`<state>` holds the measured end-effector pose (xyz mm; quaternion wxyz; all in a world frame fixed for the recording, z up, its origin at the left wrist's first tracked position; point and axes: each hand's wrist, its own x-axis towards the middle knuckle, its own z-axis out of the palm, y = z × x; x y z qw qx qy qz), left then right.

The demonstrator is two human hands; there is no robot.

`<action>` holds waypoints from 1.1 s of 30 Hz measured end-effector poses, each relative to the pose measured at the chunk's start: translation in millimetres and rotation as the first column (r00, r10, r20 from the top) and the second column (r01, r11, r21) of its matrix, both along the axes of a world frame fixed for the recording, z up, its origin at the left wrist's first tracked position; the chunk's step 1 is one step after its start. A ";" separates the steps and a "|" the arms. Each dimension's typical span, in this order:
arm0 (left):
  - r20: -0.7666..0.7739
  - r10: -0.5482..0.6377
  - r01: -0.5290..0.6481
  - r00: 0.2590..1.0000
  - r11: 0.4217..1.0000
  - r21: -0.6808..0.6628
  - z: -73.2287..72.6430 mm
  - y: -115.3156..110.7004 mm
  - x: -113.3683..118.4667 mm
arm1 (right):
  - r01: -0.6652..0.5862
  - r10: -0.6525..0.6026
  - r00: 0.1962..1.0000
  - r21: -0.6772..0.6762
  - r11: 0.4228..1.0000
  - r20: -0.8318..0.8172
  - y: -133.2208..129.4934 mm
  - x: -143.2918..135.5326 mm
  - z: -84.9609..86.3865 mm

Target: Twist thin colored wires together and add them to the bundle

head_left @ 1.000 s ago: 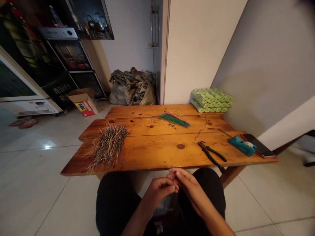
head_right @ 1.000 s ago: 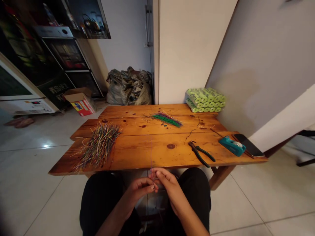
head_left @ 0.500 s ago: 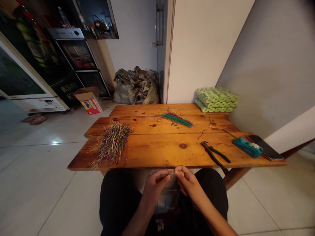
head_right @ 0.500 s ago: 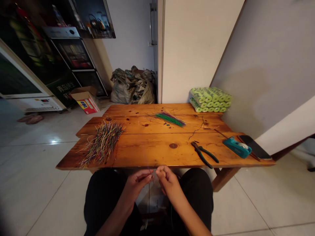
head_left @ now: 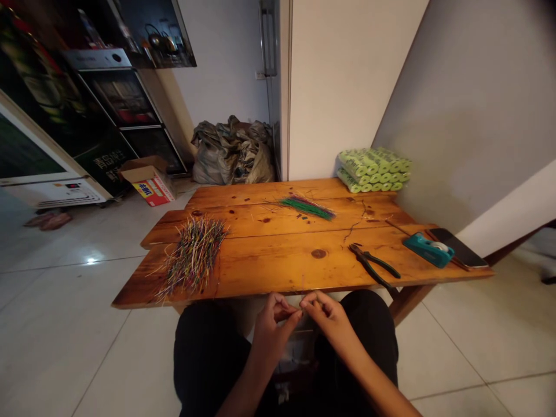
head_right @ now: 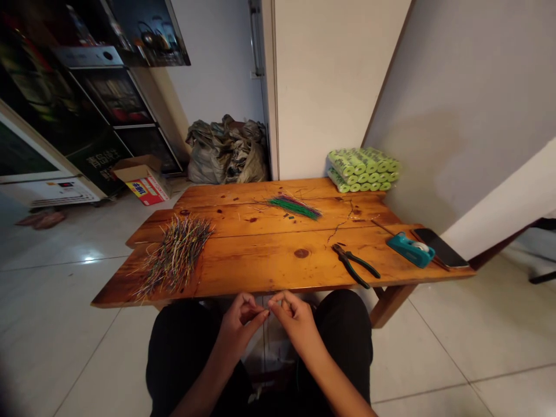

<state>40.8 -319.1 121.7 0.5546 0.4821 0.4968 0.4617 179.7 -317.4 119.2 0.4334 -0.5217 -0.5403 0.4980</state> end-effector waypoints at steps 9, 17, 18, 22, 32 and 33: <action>-0.040 0.001 -0.001 0.999 1.000 0.008 -5.3 0.2 3.5 | 0.056 -0.056 0.998 0.025 0.998 -0.011 -1.9 -0.3 -7.2; -0.248 -0.020 0.041 0.968 0.996 0.081 -13.3 0.0 4.4 | 0.026 -0.030 0.997 0.064 0.998 0.064 -1.5 -1.9 -11.7; -0.271 -0.039 0.061 0.962 0.996 0.073 -15.0 0.1 4.4 | 0.047 -0.049 0.998 0.063 0.997 0.034 -1.2 -2.1 -13.7; -0.322 -0.075 0.095 0.944 0.994 0.049 -16.1 1.2 4.6 | 0.132 -0.129 0.989 0.046 0.990 -0.069 0.9 -2.4 -21.4; -0.325 -0.080 0.092 0.942 0.996 0.020 -24.2 -0.2 -5.0 | 0.172 -0.171 0.983 0.013 0.985 -0.061 9.7 -7.5 -21.1; -0.315 -0.071 0.080 0.946 0.997 0.015 -24.4 0.3 -5.2 | 0.173 -0.172 0.983 0.012 0.985 -0.069 11.1 -8.1 -21.5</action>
